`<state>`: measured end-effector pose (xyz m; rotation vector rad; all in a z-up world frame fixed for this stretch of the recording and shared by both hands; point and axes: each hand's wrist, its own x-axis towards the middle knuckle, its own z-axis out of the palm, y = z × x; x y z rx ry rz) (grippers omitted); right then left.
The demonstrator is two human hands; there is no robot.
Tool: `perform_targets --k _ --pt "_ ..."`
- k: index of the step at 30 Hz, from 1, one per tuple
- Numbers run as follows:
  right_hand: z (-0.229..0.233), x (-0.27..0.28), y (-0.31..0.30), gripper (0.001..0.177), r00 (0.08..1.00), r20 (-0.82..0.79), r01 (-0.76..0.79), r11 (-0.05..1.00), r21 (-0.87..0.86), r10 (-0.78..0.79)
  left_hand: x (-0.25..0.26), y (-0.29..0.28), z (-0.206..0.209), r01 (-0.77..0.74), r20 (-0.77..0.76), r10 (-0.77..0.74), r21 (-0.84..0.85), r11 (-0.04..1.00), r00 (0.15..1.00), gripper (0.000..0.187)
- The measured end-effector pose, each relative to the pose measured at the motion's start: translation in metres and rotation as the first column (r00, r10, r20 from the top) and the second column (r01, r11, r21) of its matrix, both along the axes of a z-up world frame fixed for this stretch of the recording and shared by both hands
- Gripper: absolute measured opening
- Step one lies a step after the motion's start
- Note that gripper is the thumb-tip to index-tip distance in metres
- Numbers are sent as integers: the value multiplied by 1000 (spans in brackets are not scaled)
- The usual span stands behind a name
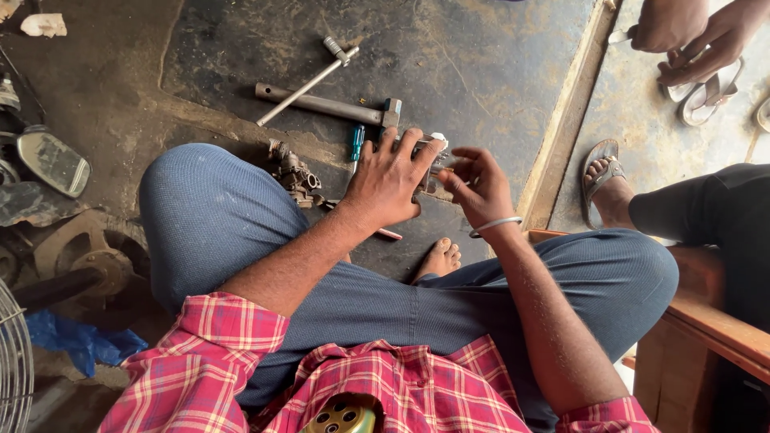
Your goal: Repairing and reassembling a motorcycle carburetor using various tools.
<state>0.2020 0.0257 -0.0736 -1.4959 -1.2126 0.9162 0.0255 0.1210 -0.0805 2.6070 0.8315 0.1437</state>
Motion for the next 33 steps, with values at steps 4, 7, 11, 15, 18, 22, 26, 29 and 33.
perform_targets --k 4,7,11,15,18,22,26,29,33 --pt "-7 5 -3 19 991 84 125 924 -362 -101 -1 3 -1 -15 -11 15 -7 1000 1000 109" --pt "-5 14 -5 21 991 61 134 946 -296 -121 -4 7 -1 -32 1 32 -16 999 999 111" --pt "4 31 -11 21 937 -253 169 948 -270 -239 -10 15 10 -96 57 100 -67 993 993 115" --pt "9 42 -20 23 728 -627 71 940 -334 -278 -16 16 15 -150 95 171 -192 970 981 109" --pt "16 42 -27 25 634 -736 0 951 -308 -239 -15 15 11 -153 141 184 -204 967 973 107" --pt "20 40 -33 22 494 -851 -41 973 -227 -178 -13 14 9 -146 113 175 -223 964 978 107" --pt "18 38 -36 18 453 -887 -51 991 -127 -90 -12 14 10 -158 89 183 -234 959 979 106" --pt "17 38 -38 17 445 -895 -53 996 -70 -39 -13 16 11 -179 51 199 -263 948 979 107" --pt "16 37 -38 15 432 -902 -58 997 -44 -15 -10 17 4 -162 86 186 -234 959 979 104"
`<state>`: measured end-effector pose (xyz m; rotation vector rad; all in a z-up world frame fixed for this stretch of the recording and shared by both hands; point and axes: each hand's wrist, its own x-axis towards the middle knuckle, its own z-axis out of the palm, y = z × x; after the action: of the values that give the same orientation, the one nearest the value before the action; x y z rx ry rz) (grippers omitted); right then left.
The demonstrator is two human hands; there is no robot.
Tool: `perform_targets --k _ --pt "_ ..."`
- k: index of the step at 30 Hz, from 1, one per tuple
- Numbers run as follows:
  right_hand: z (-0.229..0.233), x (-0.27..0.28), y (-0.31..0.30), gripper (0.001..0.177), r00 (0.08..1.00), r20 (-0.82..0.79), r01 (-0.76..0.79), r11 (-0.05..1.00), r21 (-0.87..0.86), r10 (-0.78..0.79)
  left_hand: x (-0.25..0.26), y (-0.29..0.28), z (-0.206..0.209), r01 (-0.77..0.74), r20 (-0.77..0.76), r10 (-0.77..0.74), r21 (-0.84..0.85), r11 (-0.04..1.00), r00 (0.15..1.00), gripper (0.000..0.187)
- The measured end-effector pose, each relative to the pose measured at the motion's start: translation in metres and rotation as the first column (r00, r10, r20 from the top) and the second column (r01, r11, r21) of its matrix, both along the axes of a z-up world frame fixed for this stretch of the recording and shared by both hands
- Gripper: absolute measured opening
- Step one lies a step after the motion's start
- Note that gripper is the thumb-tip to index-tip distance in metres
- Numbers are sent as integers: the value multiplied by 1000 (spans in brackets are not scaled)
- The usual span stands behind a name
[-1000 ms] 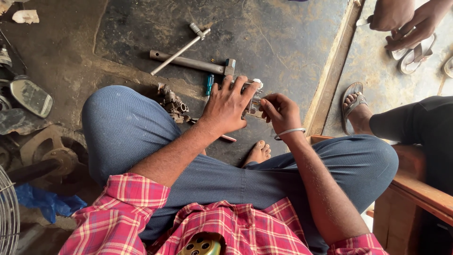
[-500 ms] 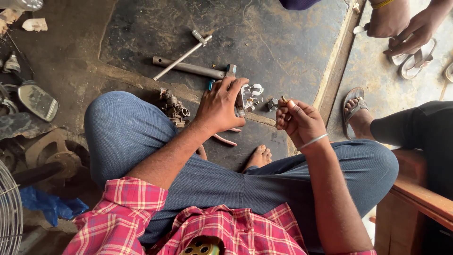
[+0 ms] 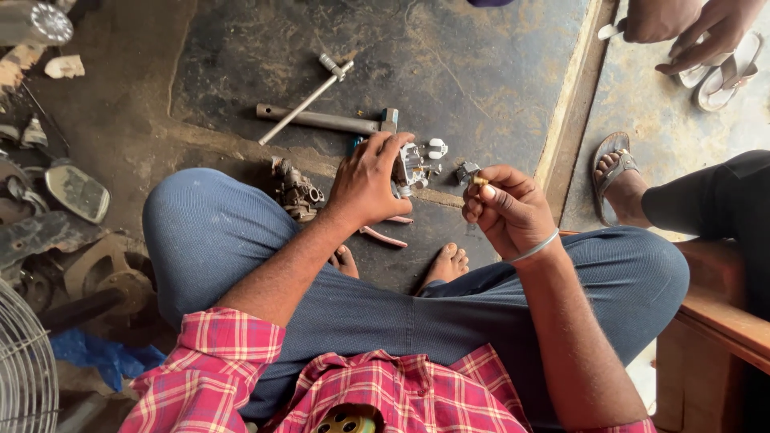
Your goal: Repairing and reassembling a motorcycle carburetor using various tools.
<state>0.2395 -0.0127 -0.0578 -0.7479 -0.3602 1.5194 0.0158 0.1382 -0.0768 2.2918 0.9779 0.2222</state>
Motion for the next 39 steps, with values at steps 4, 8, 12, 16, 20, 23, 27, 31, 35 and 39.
perform_targets --k 4,8,12,16,20,23,27,31,35,39 --pt "-1 -3 4 18 1000 -19 20 1000 19 -20 1 1 8 2 -2 -3 -33 999 1000 103" --pt "-7 -2 2 18 998 -16 58 998 8 -58 3 0 8 -16 97 39 -227 974 995 99" --pt "2 -3 6 16 997 21 78 996 33 -79 3 1 5 68 288 19 -291 954 958 99" --pt "11 2 1 16 993 50 102 994 45 -104 1 -3 6 216 499 -104 -172 961 860 100" --pt "12 11 -11 17 993 -15 117 991 65 -117 -4 -8 16 269 586 -78 -246 931 807 104" --pt "11 13 -16 15 992 -92 92 990 106 -82 -11 -12 26 257 597 -98 -187 948 796 106" --pt "14 10 -21 14 994 -94 67 986 151 -53 -22 -27 39 239 608 -118 -122 963 785 106" --pt "16 5 -21 13 993 -114 51 986 158 -34 -34 -50 43 61 685 22 -98 993 728 105" --pt "24 1 -26 17 994 -106 33 987 155 -17 -35 -59 45 1 708 140 -195 981 692 102" --pt "31 -2 -29 17 995 -95 22 981 191 -4 -31 -57 40 -6 680 128 -179 984 722 101"
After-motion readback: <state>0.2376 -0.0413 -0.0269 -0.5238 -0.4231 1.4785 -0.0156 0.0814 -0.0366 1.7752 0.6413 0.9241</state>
